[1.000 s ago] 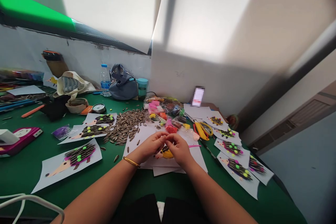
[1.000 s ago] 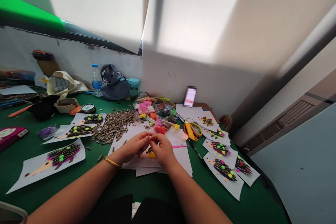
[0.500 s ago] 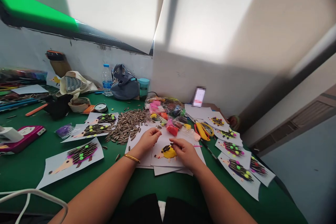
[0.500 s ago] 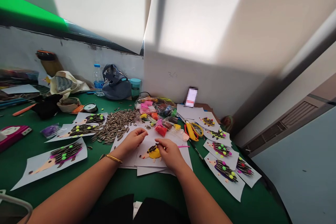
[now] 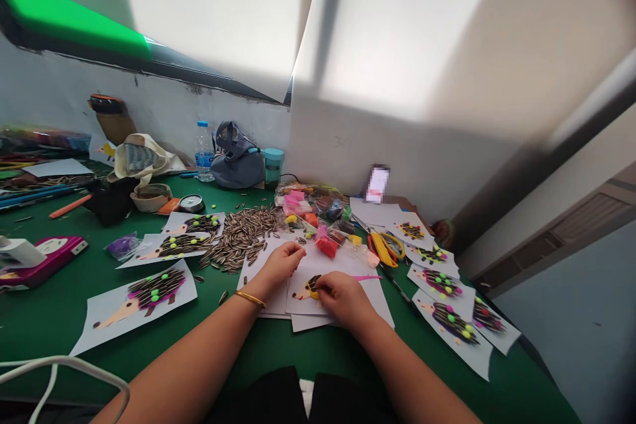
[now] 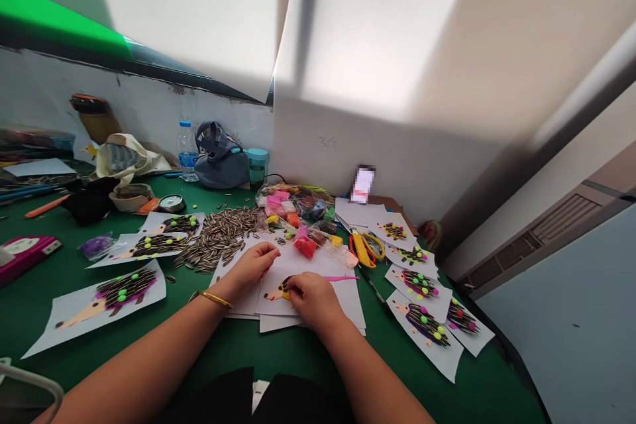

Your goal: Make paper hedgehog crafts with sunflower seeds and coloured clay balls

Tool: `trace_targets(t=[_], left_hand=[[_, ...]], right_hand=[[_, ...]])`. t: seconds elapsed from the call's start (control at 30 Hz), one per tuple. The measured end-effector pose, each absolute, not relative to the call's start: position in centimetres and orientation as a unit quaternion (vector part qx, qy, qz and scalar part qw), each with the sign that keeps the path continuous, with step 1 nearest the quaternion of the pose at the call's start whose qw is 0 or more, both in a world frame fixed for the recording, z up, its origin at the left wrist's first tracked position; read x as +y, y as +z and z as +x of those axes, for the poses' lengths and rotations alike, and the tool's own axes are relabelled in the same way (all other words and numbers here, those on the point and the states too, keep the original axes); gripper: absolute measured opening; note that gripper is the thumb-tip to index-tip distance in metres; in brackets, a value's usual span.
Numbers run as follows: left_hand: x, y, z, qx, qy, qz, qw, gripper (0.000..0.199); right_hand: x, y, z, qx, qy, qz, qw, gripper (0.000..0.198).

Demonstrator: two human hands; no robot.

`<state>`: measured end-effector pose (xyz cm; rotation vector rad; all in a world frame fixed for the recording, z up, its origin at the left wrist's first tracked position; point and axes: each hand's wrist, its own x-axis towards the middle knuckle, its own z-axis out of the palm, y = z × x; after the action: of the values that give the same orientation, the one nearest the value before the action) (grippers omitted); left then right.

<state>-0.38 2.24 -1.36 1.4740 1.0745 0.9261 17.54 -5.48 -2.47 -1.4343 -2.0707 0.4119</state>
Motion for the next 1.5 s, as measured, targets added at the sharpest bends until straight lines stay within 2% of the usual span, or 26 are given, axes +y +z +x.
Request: trace_targets(t=[0.23, 0.6, 0.87, 1.0, 1.23, 1.4, 1.5], left_hand=[[2.2, -1.3, -0.4, 0.447, 0.385, 0.616, 0.522, 0.027], [2.2, -1.5, -0.4, 0.446, 0.384, 0.620, 0.519, 0.027], [2.0, -1.1, -0.3, 0.448, 0.385, 0.619, 0.517, 0.030], [1.6, -0.8, -0.4, 0.430, 0.393, 0.607, 0.541, 0.036], [0.1, -0.3, 0.4, 0.351, 0.380, 0.622, 0.588, 0.044], [-0.6, -1.0, 1.3, 0.320, 0.341, 0.611, 0.639, 0.044], [-0.7, -1.0, 1.4, 0.326, 0.344, 0.629, 0.616, 0.044]], right_hand=[[-5.3, -3.0, 17.7, -0.796, 0.098, -0.534, 0.269, 0.016], [-5.4, -2.3, 16.9, -0.826, 0.019, -0.540, 0.159, 0.013], [-5.4, -2.1, 16.7, -0.829, 0.014, -0.539, 0.152, 0.015], [-5.6, -1.8, 17.1, -0.824, 0.025, -0.530, 0.199, 0.012], [-5.8, -0.7, 16.5, -0.778, 0.066, -0.508, 0.364, 0.012], [-5.6, -0.9, 15.5, -0.744, 0.146, -0.505, 0.413, 0.005], [-5.4, -1.1, 15.2, -0.716, 0.188, -0.505, 0.444, 0.006]])
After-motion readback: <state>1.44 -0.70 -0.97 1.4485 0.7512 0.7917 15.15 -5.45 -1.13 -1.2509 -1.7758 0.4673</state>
